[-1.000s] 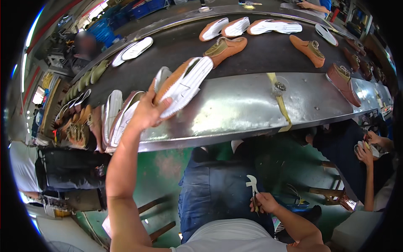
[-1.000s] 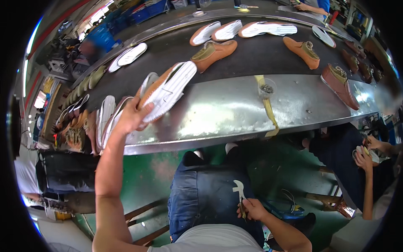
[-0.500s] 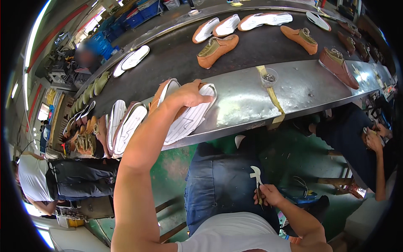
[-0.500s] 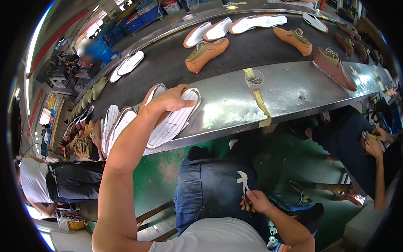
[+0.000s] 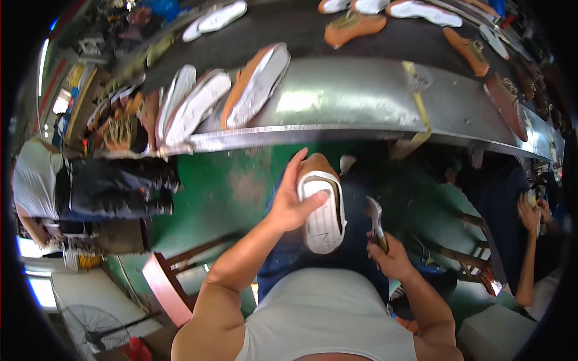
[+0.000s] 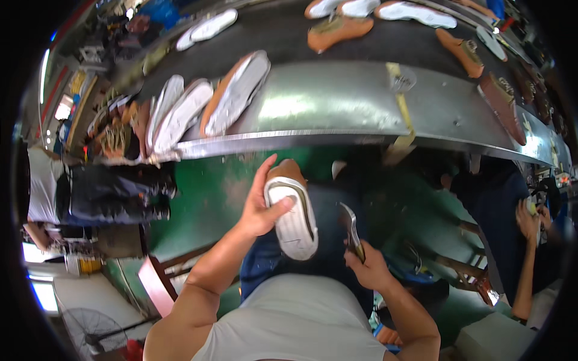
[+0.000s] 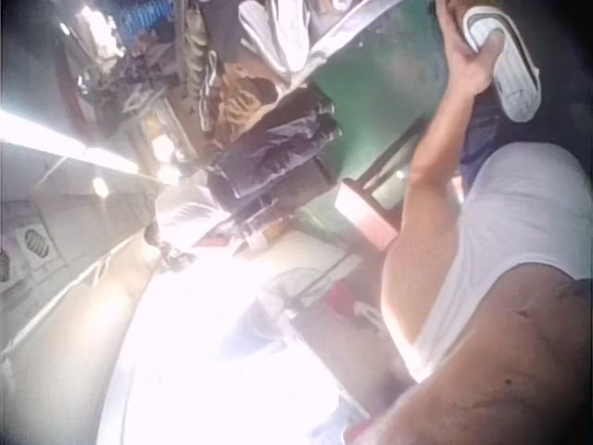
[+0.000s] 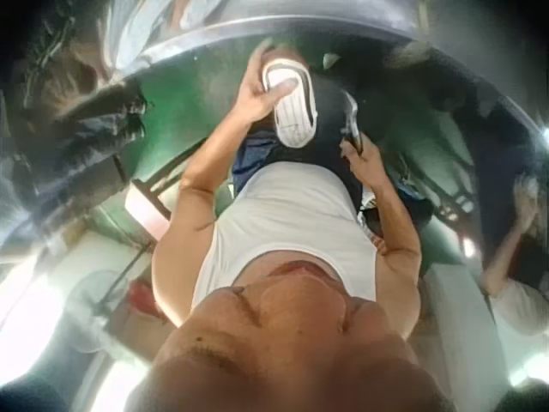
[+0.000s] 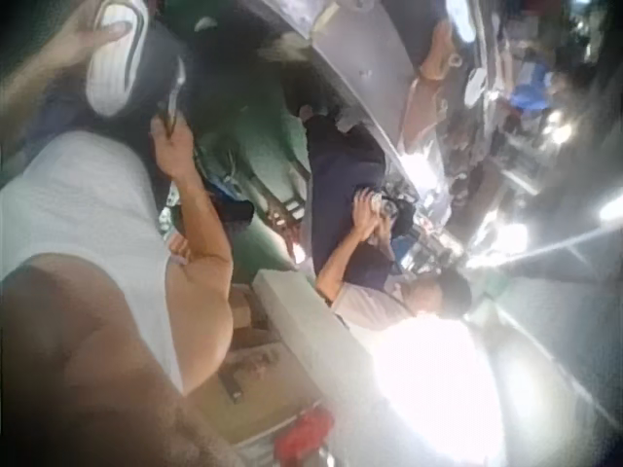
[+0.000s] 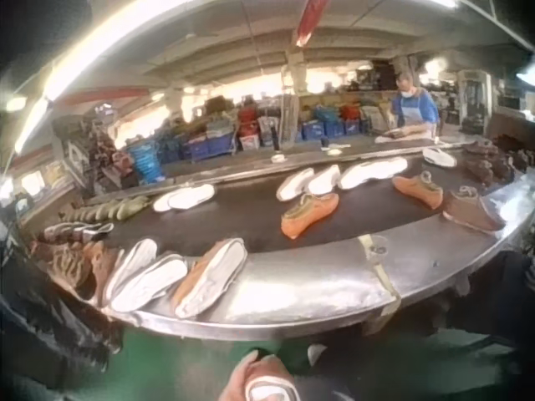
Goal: Manufacturing shoes by lasting the upper material onto the sole and hammering it into place.
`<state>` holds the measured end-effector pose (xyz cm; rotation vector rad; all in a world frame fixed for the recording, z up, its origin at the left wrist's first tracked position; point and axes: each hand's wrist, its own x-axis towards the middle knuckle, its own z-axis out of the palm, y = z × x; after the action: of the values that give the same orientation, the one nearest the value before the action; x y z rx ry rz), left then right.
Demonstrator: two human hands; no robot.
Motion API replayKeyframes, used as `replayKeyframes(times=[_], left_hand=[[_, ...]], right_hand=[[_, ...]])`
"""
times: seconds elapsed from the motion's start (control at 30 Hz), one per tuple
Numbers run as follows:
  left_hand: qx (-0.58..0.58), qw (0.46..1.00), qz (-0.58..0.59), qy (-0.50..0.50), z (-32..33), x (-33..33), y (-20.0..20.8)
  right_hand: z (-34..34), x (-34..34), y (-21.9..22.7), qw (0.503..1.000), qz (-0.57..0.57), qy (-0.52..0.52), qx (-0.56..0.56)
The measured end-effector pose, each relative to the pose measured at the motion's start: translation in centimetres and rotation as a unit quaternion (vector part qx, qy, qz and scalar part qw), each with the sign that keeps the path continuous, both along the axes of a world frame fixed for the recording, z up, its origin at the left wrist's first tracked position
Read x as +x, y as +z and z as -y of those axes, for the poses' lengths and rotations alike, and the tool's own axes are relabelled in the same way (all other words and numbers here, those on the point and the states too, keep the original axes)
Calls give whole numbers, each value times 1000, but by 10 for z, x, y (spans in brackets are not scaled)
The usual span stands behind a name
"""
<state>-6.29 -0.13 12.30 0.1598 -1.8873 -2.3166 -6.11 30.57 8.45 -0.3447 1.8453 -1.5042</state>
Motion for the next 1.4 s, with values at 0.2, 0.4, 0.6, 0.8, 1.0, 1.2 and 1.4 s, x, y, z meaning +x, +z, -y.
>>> replayKeyframes(times=[0.2,0.4,0.6,0.8,1.0,1.2,1.4], left_hand=[[8,995,77,-63,-2,45,-70],[-30,994,57,-94,9,53,-69],[-68,988,85,-106,25,49,-55],[-41,996,72,-13,26,40,-94],[57,990,98,-86,38,29,-87],[98,977,187,-2,17,11,-97],[36,979,199,-38,19,5,-100]], right_hand=[[34,9,35,994,-42,95,22],[68,4,32,986,105,116,-61],[86,-17,46,963,237,126,11],[96,-30,-22,952,-223,175,111],[91,-25,-10,907,-357,150,167],[83,-51,19,876,-282,249,300],[93,-62,47,975,-56,140,161]])
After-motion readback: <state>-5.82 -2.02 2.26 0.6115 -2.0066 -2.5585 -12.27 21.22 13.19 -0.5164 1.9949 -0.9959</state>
